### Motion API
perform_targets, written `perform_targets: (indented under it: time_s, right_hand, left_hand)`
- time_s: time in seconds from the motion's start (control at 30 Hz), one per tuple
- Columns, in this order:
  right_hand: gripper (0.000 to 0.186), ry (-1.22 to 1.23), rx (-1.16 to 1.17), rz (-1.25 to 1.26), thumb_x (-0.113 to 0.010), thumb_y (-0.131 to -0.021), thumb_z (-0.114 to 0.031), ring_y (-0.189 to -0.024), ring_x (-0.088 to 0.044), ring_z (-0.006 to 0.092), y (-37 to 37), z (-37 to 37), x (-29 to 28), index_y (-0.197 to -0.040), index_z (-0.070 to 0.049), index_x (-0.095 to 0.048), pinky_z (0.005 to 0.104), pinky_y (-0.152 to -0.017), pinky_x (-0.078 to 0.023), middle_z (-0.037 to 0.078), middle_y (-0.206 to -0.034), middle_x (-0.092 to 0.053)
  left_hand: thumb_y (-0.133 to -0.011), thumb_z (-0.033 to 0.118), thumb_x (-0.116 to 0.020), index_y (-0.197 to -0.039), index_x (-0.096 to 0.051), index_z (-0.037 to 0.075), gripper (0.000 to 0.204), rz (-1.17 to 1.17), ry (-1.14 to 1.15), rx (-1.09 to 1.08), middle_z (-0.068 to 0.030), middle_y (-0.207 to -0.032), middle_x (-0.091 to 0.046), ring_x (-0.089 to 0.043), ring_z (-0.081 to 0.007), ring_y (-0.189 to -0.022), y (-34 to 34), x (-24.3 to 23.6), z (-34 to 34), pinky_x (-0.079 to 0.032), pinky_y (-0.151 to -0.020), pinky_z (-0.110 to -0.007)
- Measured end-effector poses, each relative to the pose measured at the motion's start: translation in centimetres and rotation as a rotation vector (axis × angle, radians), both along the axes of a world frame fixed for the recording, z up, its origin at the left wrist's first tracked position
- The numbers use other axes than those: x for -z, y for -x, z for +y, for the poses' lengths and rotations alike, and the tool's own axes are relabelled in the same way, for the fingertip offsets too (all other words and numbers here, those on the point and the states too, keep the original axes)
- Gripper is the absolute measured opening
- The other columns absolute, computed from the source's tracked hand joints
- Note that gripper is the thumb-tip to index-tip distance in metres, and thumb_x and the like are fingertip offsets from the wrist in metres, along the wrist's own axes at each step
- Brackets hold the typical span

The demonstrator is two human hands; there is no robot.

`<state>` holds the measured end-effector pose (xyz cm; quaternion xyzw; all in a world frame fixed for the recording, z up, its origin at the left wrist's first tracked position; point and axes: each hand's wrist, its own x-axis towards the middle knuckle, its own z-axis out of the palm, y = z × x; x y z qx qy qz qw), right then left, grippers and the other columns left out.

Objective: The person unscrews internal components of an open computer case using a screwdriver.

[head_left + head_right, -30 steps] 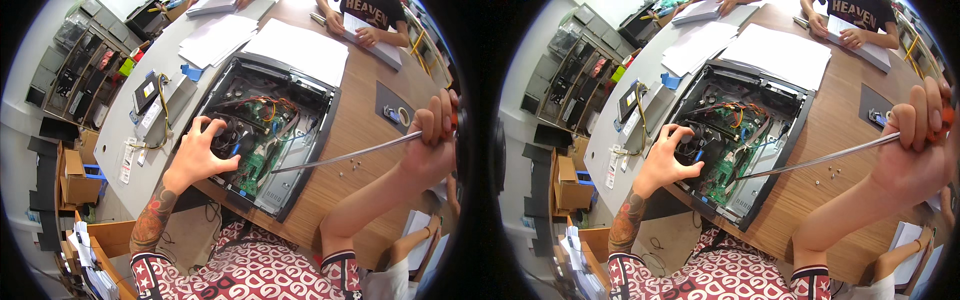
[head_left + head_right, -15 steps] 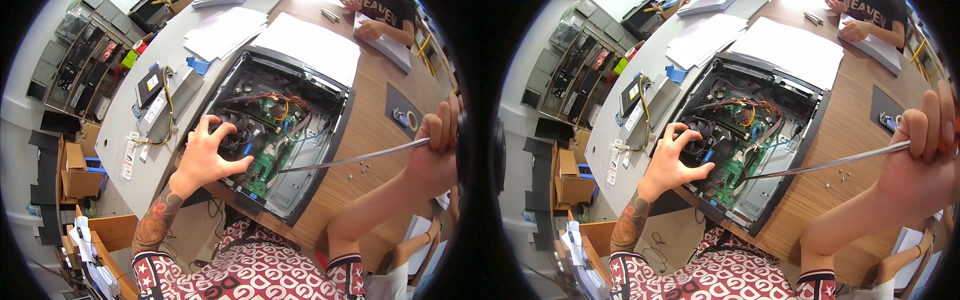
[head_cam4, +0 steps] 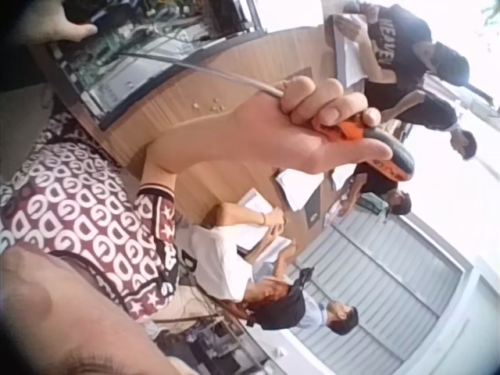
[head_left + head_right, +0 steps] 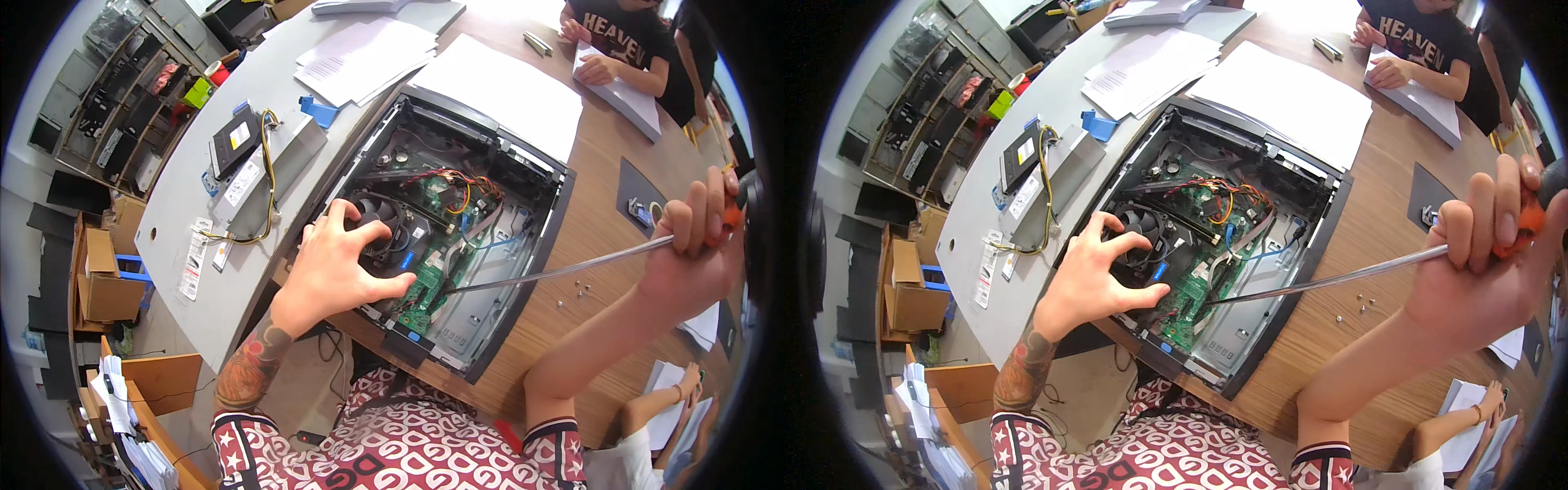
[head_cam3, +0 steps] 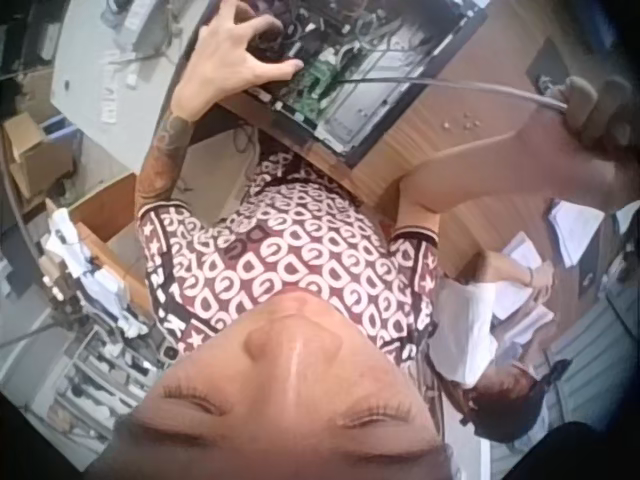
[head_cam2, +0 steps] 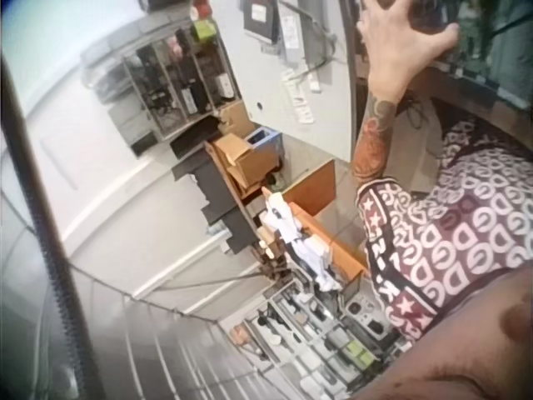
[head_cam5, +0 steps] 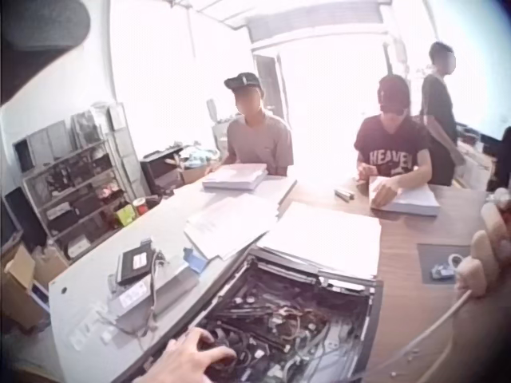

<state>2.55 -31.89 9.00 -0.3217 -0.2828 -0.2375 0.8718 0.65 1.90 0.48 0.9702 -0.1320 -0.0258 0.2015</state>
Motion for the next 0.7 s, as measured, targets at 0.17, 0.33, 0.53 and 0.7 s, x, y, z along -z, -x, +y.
perform_targets:
  time_s: [0.17, 0.33, 0.53, 0.7]
  right_hand:
    - [0.021, 0.035, -0.016, 0.044, -0.058, -0.099, -0.012, -0.05, -0.021, 0.0066, 0.1, -0.1, -0.5, -0.101, -0.001, -0.041, 0.021, -0.037, -0.017, 0.003, -0.073, -0.034]
    - [0.022, 0.042, 0.045, 0.04, -0.059, -0.099, -0.014, -0.049, -0.021, 0.0065, 1.1, -1.6, -0.6, -0.1, -0.001, -0.041, 0.021, -0.037, -0.017, 0.002, -0.071, -0.033]
    - [0.023, 0.017, 0.084, 0.034, -0.06, -0.099, -0.015, -0.05, -0.021, 0.0063, 1.8, -2.3, -0.7, -0.1, -0.002, -0.041, 0.021, -0.037, -0.017, 0.002, -0.071, -0.033]
    - [0.023, 0.026, 0.079, 0.028, -0.059, -0.1, -0.016, -0.05, -0.021, 0.0064, 1.7, -2.2, -0.6, -0.101, -0.002, -0.04, 0.0213, -0.037, -0.017, 0.002, -0.071, -0.033]
  left_hand:
    - [-0.065, 0.049, -0.082, -0.106, -0.072, 0.012, 0.057, -0.072, -0.094, -0.023, -0.0161, -0.122, -0.049, -0.053, -0.0361, -0.111, 0.5, 0.3, -0.6, -0.04, -0.098, -0.047]
    - [-0.064, 0.047, -0.083, -0.106, -0.072, 0.011, 0.056, -0.037, -0.025, 0.001, -0.0159, -0.123, -0.049, -0.053, -0.0374, -0.109, 0.6, -0.4, 0.1, -0.041, -0.098, -0.047]
    - [-0.064, 0.048, -0.083, -0.103, -0.074, 0.011, 0.054, -0.038, -0.014, -0.025, -0.0159, -0.123, -0.05, -0.054, -0.0359, -0.11, 0.3, -0.2, -0.6, -0.042, -0.094, -0.045]
    - [-0.065, 0.049, -0.083, -0.101, -0.075, 0.011, 0.052, -0.029, -0.028, -0.029, -0.0162, -0.121, -0.05, -0.052, -0.0347, -0.112, 0.4, -0.3, -0.7, -0.04, -0.095, -0.045]
